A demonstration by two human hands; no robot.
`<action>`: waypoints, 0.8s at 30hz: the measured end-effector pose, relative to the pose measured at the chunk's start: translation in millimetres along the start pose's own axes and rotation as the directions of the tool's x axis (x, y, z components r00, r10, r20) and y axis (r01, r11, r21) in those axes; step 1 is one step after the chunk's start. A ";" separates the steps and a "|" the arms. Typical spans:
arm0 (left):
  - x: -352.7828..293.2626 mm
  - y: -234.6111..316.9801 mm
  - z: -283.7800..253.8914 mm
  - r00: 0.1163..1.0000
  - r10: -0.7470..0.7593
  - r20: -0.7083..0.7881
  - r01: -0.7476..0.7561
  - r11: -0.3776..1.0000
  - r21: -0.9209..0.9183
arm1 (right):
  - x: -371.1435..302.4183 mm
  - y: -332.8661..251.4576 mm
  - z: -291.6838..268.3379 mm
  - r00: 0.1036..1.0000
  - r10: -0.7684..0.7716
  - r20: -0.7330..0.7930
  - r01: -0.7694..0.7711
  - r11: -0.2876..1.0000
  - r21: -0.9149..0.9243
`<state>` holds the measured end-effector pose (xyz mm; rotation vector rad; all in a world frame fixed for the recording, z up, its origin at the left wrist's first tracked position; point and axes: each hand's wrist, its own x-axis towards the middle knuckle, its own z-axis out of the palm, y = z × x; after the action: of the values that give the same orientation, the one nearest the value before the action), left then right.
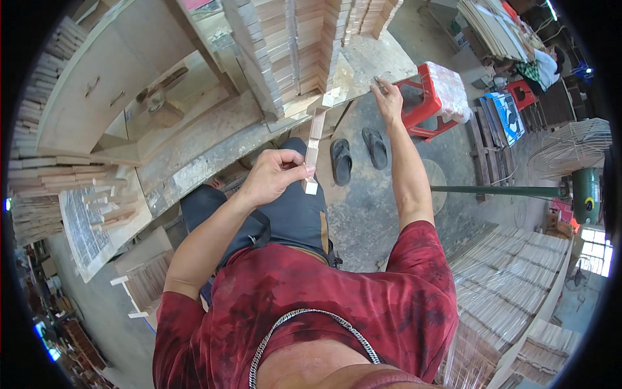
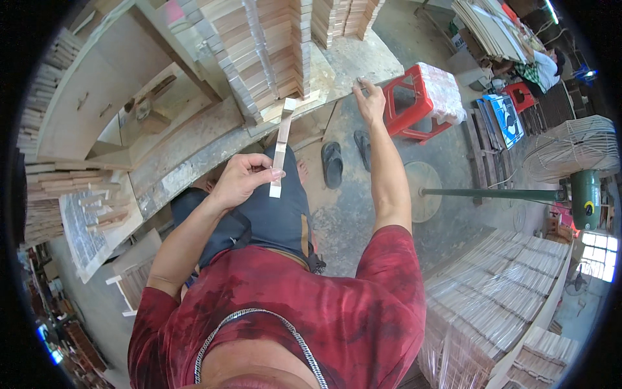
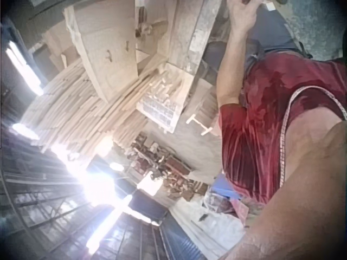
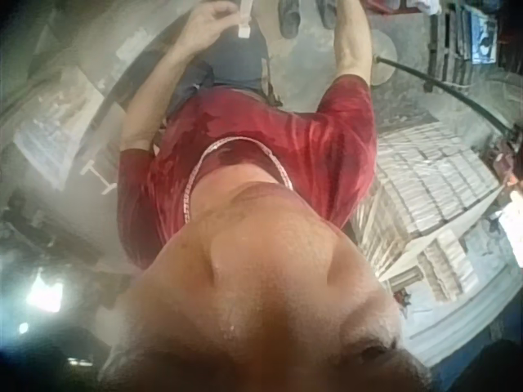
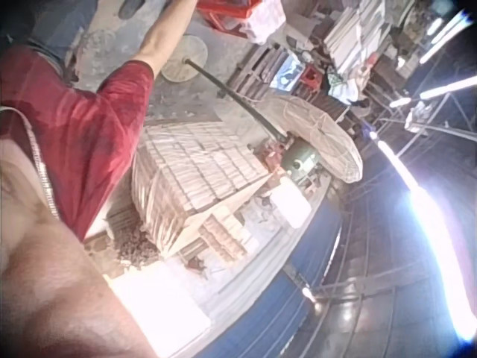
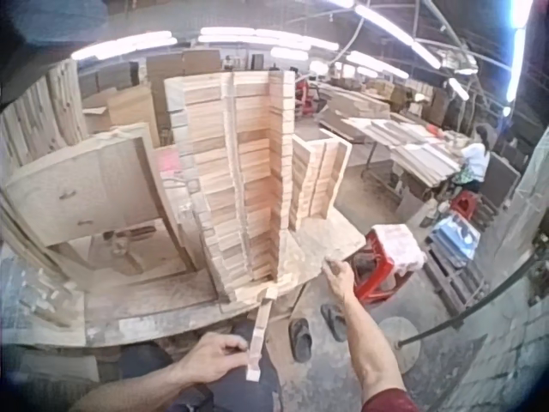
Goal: Assembling wooden cross-joints and fitting them onto vertical slats for furniture manufacturing.
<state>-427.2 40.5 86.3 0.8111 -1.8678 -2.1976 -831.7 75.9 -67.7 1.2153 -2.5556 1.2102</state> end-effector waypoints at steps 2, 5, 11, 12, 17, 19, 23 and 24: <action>-8.9 -6.3 -3.3 1.000 0.019 -0.018 -0.019 1.000 -0.001 | -9.9 -21.7 -10.9 0.853 0.349 0.387 -0.495 0.775 0.393; -18.6 -12.8 -10.3 0.998 0.053 -0.020 -0.052 0.999 0.007 | -49.5 -53.9 -40.8 0.767 0.263 0.585 -0.638 0.221 0.737; -44.8 -2.5 -19.9 0.993 0.078 -0.092 -0.091 0.986 -0.142 | -139.5 -204.4 -107.2 0.800 -0.241 0.549 -0.573 -0.042 0.818; -53.0 4.7 -20.3 0.994 0.053 -0.095 -0.069 0.980 -0.185 | -150.1 -217.5 -108.6 0.791 -0.245 0.561 -0.587 -0.045 0.808; -95.4 6.3 -28.0 0.974 0.124 -0.190 -0.163 0.965 -0.208 | -175.7 -265.7 -105.3 0.786 -0.546 0.289 -0.015 0.451 0.892; -110.1 2.9 -31.6 0.963 0.145 -0.226 -0.198 0.952 -0.234 | -176.8 -277.8 -97.3 0.741 -0.645 0.190 0.306 0.575 0.759; -127.0 -5.9 -37.6 0.954 0.134 -0.267 -0.210 0.936 -0.281 | -175.8 -299.5 -82.6 0.647 -0.745 0.159 0.497 0.571 0.653; -128.9 -7.6 -39.0 0.952 0.147 -0.269 -0.226 0.929 -0.294 | -174.7 -302.9 -77.3 0.621 -0.771 0.143 0.540 0.552 0.635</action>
<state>-297.7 65.2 115.2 0.7613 -1.3634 -2.0961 -525.6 123.4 112.1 2.5131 -1.5395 1.5945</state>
